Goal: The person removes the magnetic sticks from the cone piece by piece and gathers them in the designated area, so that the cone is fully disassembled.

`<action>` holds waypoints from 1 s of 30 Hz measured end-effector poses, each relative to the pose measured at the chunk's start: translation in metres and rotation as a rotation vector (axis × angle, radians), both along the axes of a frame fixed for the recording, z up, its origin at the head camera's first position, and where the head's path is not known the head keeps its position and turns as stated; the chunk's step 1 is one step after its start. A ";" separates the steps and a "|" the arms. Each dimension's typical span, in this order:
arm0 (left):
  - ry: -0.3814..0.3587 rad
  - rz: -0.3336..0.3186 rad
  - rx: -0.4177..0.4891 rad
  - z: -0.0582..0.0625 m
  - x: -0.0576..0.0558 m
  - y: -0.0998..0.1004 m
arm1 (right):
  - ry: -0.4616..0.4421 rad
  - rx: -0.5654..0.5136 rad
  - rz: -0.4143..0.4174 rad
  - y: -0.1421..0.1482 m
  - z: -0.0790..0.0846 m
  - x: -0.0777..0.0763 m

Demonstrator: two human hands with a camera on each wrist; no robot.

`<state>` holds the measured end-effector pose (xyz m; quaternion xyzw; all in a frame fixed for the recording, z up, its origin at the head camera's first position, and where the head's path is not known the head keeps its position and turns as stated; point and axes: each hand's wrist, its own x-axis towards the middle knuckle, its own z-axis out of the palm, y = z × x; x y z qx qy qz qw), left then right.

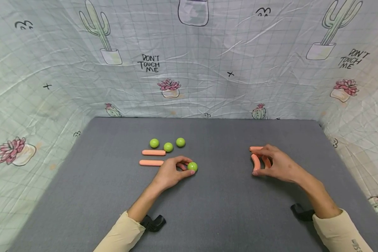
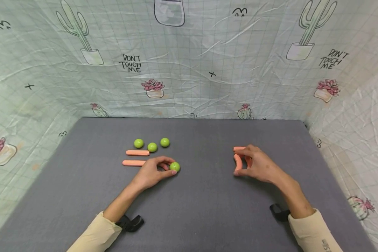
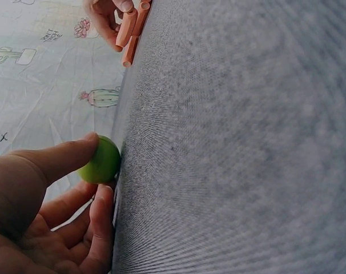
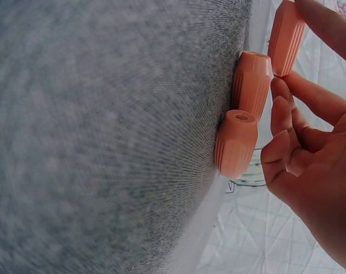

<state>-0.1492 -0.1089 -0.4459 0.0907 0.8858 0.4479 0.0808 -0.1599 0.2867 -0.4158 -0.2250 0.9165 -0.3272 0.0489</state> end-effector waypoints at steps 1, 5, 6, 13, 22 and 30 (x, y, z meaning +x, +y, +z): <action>0.004 0.000 0.000 0.000 0.000 0.000 | 0.006 0.001 0.001 0.000 -0.001 0.000; 0.013 -0.005 0.002 -0.001 0.001 -0.001 | 0.008 0.026 -0.008 0.001 -0.002 -0.001; 0.013 -0.004 0.002 -0.001 0.001 -0.001 | 0.006 0.040 -0.013 0.001 -0.002 -0.001; 0.013 -0.012 0.005 0.000 0.001 0.000 | -0.003 0.124 -0.038 0.002 -0.002 -0.002; 0.014 0.002 0.012 0.000 0.000 0.000 | -0.001 0.156 -0.032 0.002 -0.005 -0.003; 0.007 -0.016 0.015 -0.001 0.000 -0.001 | 0.008 0.130 -0.037 0.001 -0.007 -0.002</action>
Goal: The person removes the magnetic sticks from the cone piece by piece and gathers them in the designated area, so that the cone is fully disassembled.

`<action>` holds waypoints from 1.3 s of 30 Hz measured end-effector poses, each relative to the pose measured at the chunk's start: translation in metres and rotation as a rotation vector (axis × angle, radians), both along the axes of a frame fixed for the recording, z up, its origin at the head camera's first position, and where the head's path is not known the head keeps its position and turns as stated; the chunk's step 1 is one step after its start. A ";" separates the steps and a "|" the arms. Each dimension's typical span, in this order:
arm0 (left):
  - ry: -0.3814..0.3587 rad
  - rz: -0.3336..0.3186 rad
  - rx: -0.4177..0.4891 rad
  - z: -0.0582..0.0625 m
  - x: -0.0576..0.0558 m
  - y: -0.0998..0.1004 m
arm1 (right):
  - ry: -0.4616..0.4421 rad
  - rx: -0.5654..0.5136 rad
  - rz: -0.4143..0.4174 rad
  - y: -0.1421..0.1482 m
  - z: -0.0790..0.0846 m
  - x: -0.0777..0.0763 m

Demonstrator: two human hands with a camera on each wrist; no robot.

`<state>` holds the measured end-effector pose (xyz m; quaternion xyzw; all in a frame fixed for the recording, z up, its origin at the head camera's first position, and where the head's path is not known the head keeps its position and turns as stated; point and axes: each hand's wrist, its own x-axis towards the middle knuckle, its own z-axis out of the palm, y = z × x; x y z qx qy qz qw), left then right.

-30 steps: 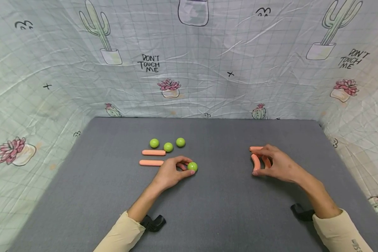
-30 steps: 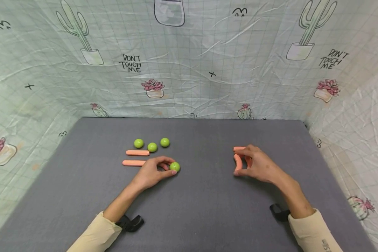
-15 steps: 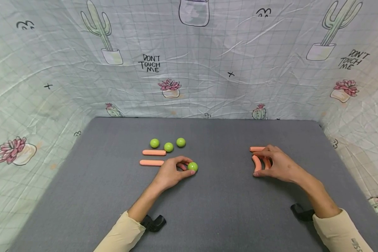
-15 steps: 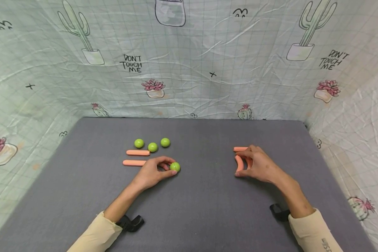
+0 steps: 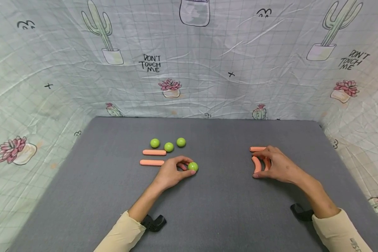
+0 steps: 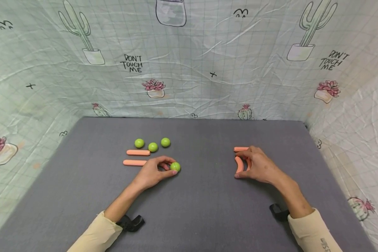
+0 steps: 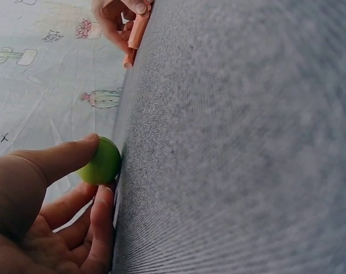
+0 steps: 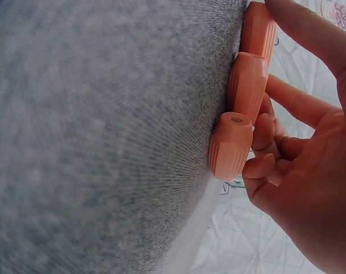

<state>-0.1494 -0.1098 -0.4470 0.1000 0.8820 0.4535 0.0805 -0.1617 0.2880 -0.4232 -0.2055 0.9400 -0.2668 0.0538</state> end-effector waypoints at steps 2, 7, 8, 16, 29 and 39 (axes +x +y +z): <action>-0.005 -0.001 0.003 0.000 0.000 0.000 | 0.001 -0.017 0.001 0.000 0.000 0.000; -0.010 0.021 0.025 0.002 0.000 0.001 | 0.008 -0.037 -0.006 -0.002 0.000 0.001; -0.009 0.029 0.030 0.003 0.000 0.001 | 0.010 -0.037 -0.009 -0.002 0.000 0.001; 0.016 0.109 0.048 0.005 -0.001 0.002 | 0.042 -0.046 -0.021 -0.005 0.001 0.003; 0.097 0.241 -0.019 0.008 -0.009 -0.001 | 0.026 -0.084 -0.016 -0.005 0.001 0.002; 0.089 0.297 -0.040 0.011 -0.016 0.000 | 0.007 -0.080 -0.025 -0.008 0.003 0.002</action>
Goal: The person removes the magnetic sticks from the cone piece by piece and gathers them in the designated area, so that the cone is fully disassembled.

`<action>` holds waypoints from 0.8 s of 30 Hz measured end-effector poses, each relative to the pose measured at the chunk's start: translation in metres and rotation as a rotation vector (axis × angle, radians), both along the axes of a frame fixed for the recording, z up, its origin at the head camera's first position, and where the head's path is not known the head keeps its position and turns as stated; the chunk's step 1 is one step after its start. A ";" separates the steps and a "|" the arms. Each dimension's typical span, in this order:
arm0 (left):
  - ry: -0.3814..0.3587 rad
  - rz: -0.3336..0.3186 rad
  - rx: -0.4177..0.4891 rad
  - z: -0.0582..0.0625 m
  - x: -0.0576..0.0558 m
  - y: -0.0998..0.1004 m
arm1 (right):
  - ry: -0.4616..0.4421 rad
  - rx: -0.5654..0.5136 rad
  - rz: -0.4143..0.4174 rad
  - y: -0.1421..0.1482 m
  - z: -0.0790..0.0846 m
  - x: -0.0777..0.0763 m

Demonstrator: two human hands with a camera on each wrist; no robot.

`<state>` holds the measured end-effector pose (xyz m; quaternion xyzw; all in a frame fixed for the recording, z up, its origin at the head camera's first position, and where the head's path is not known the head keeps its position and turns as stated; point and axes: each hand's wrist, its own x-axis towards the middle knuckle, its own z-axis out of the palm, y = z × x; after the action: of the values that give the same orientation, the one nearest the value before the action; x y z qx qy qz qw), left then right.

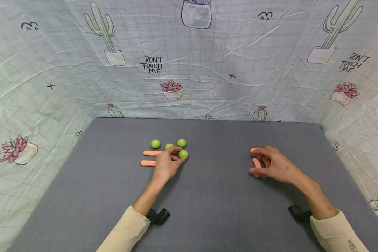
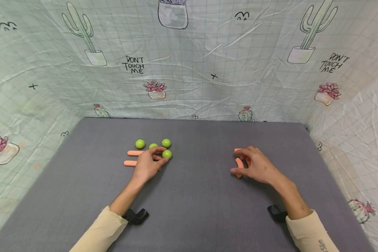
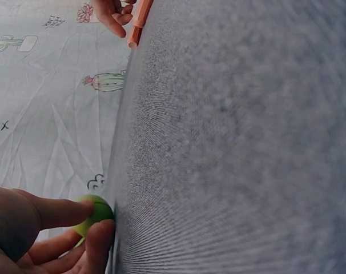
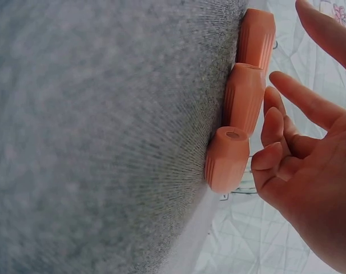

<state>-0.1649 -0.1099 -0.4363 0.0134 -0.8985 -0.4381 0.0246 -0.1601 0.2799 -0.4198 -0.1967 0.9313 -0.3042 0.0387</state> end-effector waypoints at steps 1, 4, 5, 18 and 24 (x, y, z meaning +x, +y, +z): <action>-0.006 0.001 0.005 0.000 0.000 0.000 | -0.002 -0.001 -0.001 0.000 0.000 0.000; -0.023 0.004 0.029 0.000 -0.001 0.000 | -0.004 -0.011 0.001 0.001 0.000 0.000; -0.032 0.006 0.044 0.000 -0.002 0.000 | -0.006 -0.014 0.001 0.001 0.001 0.000; 0.034 -0.001 0.019 0.010 0.009 -0.005 | -0.029 -0.063 -0.049 -0.006 0.004 -0.006; 0.144 -0.025 -0.043 0.022 0.013 -0.017 | -0.006 -0.099 -0.103 -0.010 0.007 -0.010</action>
<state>-0.1519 -0.1265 -0.4141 -0.0297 -0.9038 -0.4186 0.0841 -0.1704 0.2696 -0.4127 -0.1495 0.9238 -0.3520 0.0160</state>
